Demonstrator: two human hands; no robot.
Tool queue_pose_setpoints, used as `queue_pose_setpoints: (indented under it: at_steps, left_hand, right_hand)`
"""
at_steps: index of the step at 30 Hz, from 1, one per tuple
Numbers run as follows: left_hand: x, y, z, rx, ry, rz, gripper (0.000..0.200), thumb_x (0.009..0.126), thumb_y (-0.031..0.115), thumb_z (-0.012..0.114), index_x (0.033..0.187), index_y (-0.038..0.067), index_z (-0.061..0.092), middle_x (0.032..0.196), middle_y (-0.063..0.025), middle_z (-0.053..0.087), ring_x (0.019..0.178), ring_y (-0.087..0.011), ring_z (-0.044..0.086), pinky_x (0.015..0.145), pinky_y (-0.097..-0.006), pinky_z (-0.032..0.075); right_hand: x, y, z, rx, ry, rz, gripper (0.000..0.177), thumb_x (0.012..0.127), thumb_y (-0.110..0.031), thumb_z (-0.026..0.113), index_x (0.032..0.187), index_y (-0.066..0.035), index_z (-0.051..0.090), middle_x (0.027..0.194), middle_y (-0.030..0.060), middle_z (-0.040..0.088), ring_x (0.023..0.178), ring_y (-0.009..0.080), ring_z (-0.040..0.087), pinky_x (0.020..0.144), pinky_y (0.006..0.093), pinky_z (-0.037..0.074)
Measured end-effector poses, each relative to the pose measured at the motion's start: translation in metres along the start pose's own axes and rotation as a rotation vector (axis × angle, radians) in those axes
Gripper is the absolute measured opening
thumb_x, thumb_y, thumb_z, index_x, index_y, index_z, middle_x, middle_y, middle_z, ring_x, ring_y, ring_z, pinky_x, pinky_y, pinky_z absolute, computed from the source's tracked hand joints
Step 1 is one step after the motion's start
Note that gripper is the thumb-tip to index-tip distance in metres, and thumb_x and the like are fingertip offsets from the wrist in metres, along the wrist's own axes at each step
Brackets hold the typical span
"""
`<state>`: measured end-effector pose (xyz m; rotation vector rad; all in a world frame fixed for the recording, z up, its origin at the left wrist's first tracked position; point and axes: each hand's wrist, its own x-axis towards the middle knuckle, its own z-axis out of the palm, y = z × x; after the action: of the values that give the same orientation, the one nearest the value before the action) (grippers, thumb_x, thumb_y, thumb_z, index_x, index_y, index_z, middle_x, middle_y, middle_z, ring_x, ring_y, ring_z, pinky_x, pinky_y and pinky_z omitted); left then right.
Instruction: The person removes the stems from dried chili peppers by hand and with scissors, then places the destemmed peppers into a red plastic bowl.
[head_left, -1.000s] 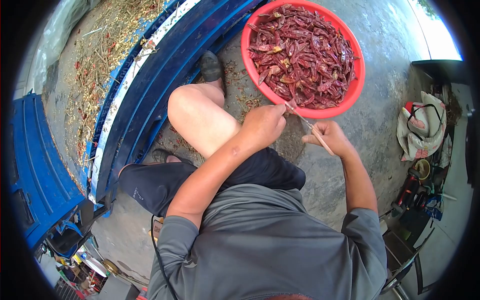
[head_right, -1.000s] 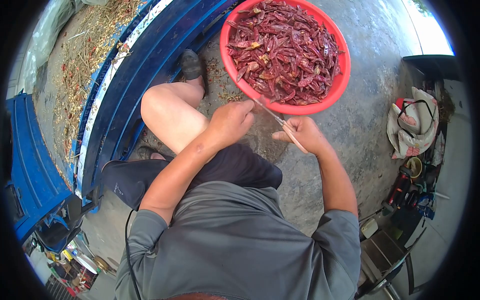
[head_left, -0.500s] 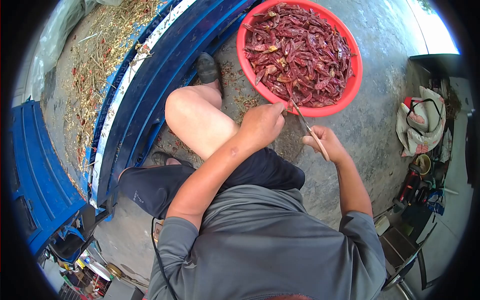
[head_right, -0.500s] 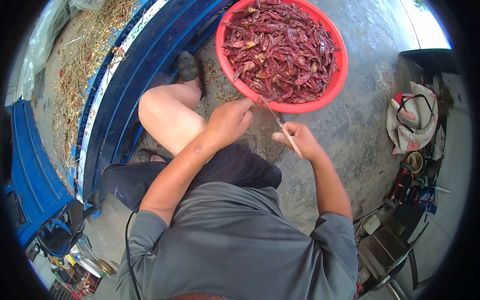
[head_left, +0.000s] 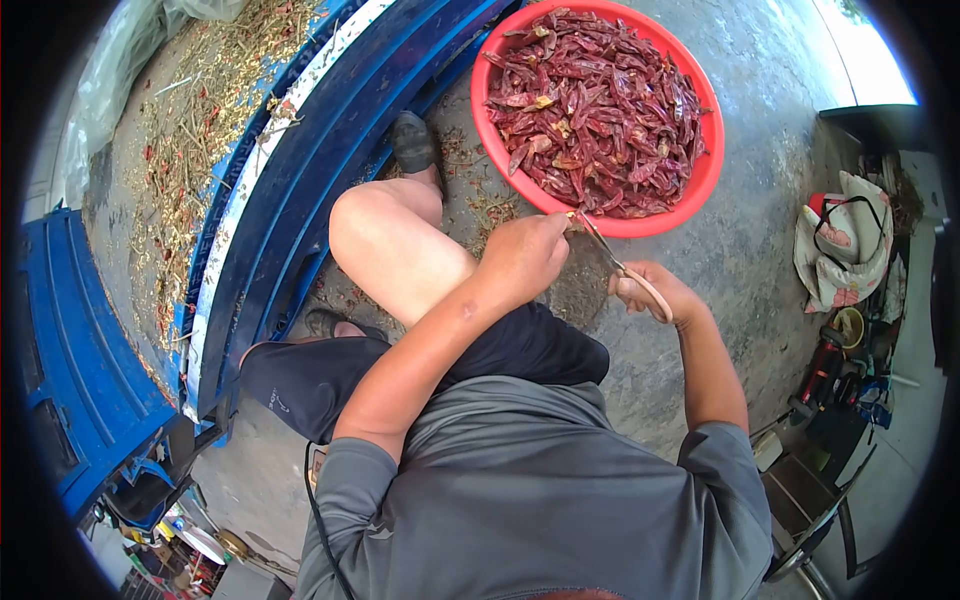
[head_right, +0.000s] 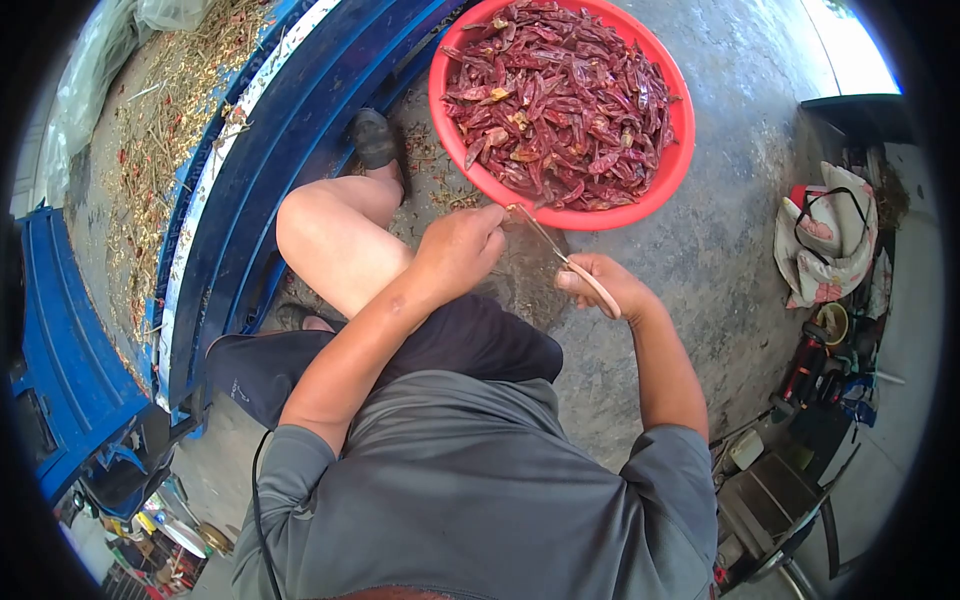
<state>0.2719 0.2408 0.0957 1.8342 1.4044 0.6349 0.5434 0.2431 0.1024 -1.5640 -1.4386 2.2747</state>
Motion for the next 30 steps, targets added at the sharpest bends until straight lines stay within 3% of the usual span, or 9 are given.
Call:
queue_pose_setpoints:
  at_steps: [6,8,15,18,23,30]
  left_hand:
    - [0.003,0.003,0.003,-0.018,-0.007,0.003,0.015,0.087,0.011,0.051,0.095,0.003,0.060,0.086,-0.0234,0.065,0.083,-0.0433,0.063,0.073,-0.0537,0.048]
    - [0.004,0.003,0.004,-0.033,0.000,0.010,0.015,0.087,0.012,0.051,0.094,0.002,0.059,0.086,-0.0234,0.065,0.083,-0.0433,0.063,0.073,-0.0538,0.048]
    - [0.008,0.005,0.005,0.011,-0.039,0.002,0.014,0.087,0.012,0.051,0.093,0.002,0.059,0.083,-0.0227,0.064,0.081,-0.0432,0.063,0.072,-0.0541,0.048]
    - [0.009,0.006,0.004,0.016,-0.044,-0.006,0.014,0.087,0.012,0.051,0.093,0.002,0.059,0.082,-0.0226,0.063,0.080,-0.0431,0.063,0.072,-0.0541,0.048]
    - [0.011,0.005,0.007,-0.004,-0.053,-0.003,0.013,0.086,0.012,0.052,0.092,0.002,0.059,0.080,-0.0228,0.063,0.080,-0.0429,0.063,0.071,-0.0542,0.048]
    - [0.016,0.008,0.012,0.031,-0.075,0.009,0.012,0.085,0.011,0.053,0.092,0.002,0.058,0.080,-0.0224,0.063,0.080,-0.0429,0.063,0.070,-0.0542,0.048]
  right_hand:
    - [0.006,0.006,-0.007,0.092,-0.073,-0.014,0.044,0.087,-0.050,0.071,0.094,-0.007,0.067,0.073,-0.0038,0.056,0.062,0.0063,0.051,0.058,0.0212,0.045]
    - [0.011,0.000,-0.010,0.061,-0.060,0.015,0.055,0.081,-0.057,0.073,0.095,-0.004,0.066,0.068,-0.0024,0.052,0.059,0.0071,0.048,0.056,0.0229,0.043]
    - [0.019,-0.015,-0.026,-0.032,-0.103,0.056,0.054,0.081,-0.056,0.073,0.095,-0.004,0.068,0.069,-0.0023,0.054,0.057,0.0076,0.048,0.054,0.0230,0.042]
    - [0.023,-0.016,-0.033,-0.055,-0.151,0.102,0.043,0.088,-0.051,0.071,0.089,-0.008,0.067,0.071,-0.0051,0.055,0.062,0.0053,0.050,0.057,0.0219,0.044]
    - [0.029,-0.007,-0.039,-0.092,-0.069,0.072,0.041,0.082,-0.046,0.079,0.070,-0.012,0.060,0.060,-0.0081,0.046,0.053,0.0037,0.044,0.047,0.0216,0.037]
    - [0.020,-0.021,-0.026,-0.148,0.125,-0.015,0.036,0.077,-0.034,0.085,0.067,-0.012,0.059,0.058,-0.0075,0.050,0.049,0.0035,0.043,0.044,0.0216,0.034]
